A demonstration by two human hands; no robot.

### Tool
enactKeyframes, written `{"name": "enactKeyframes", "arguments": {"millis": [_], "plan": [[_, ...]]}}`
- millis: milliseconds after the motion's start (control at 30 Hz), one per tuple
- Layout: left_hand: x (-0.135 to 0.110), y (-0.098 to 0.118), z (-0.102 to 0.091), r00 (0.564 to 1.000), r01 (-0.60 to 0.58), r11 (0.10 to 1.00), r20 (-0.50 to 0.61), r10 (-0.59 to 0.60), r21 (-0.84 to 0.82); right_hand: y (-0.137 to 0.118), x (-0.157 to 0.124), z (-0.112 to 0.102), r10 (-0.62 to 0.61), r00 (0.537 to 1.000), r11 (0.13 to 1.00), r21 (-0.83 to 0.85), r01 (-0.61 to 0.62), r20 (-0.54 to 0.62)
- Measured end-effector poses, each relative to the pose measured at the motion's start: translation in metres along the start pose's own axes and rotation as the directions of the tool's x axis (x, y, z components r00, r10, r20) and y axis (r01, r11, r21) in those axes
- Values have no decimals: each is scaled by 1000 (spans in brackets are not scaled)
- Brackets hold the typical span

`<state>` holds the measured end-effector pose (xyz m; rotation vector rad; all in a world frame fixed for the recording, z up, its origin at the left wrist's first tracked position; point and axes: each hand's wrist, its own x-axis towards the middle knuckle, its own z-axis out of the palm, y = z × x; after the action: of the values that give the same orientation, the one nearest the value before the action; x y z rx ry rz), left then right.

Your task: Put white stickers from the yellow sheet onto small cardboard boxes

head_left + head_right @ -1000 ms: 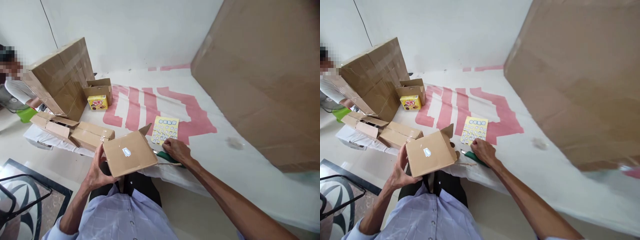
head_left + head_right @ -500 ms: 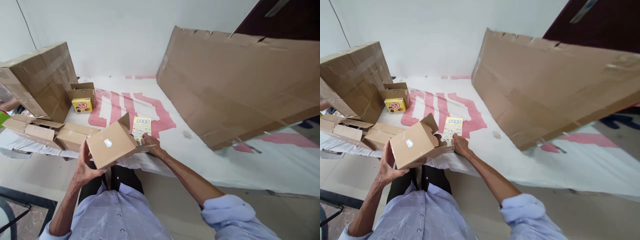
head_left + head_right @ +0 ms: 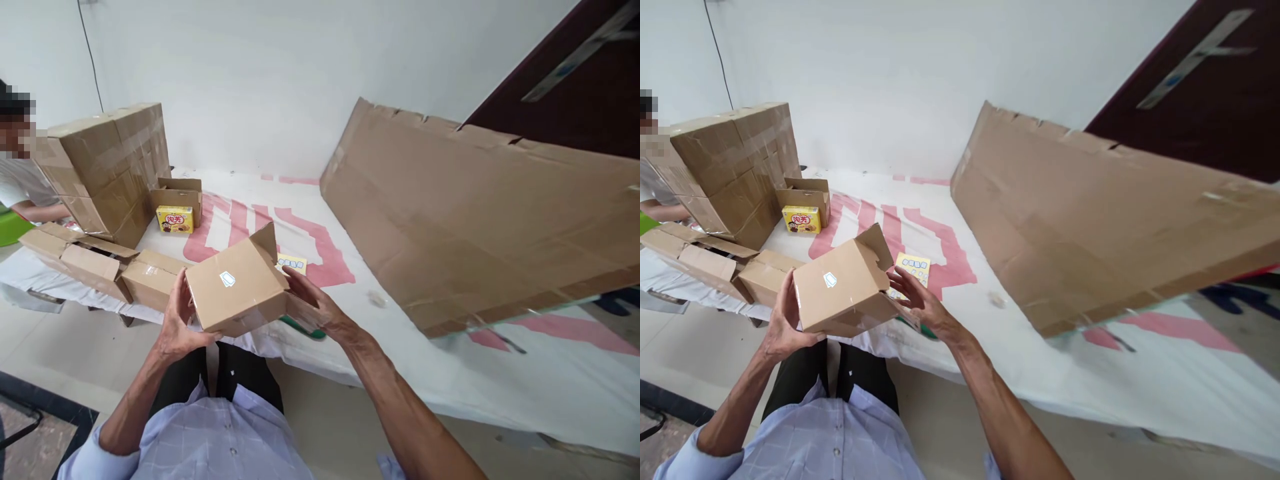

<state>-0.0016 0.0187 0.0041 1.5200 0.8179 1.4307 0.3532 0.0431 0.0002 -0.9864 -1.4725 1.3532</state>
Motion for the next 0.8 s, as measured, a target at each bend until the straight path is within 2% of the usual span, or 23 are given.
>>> {"name": "enactKeyframes", "arguments": {"millis": [67,133,267,400,500,633,733,800], "plan": [[8,4,1,1000,10,1000,12,-10,-16,-9,-3,-3,-15,997,1000,21,13,79],[17,9,0,999,27,999,26,-26,-45,-15,-4,-8,-29,993,1000,3,29,110],[34,13,-9,997,71,992,6,-71,-106,-24,1,-12,-56,996,989,-135,65,71],[45,8,-24,992,117,973,-16,-122,-200,-31,9,-7,-144,989,973,-181,146,26],[47,3,-40,985,173,948,20,-174,-266,-37,9,7,-211,977,961,-184,206,-9],[48,-7,-73,975,217,931,14,-223,-295,-47,5,41,-326,945,929,-194,316,-19],[54,-12,-90,970,217,923,-38,-241,-319,-47,10,60,-440,888,890,-196,411,-134],[66,-12,-89,975,188,930,-57,-217,-316,-42,20,64,-446,870,893,-174,416,-208]]}}
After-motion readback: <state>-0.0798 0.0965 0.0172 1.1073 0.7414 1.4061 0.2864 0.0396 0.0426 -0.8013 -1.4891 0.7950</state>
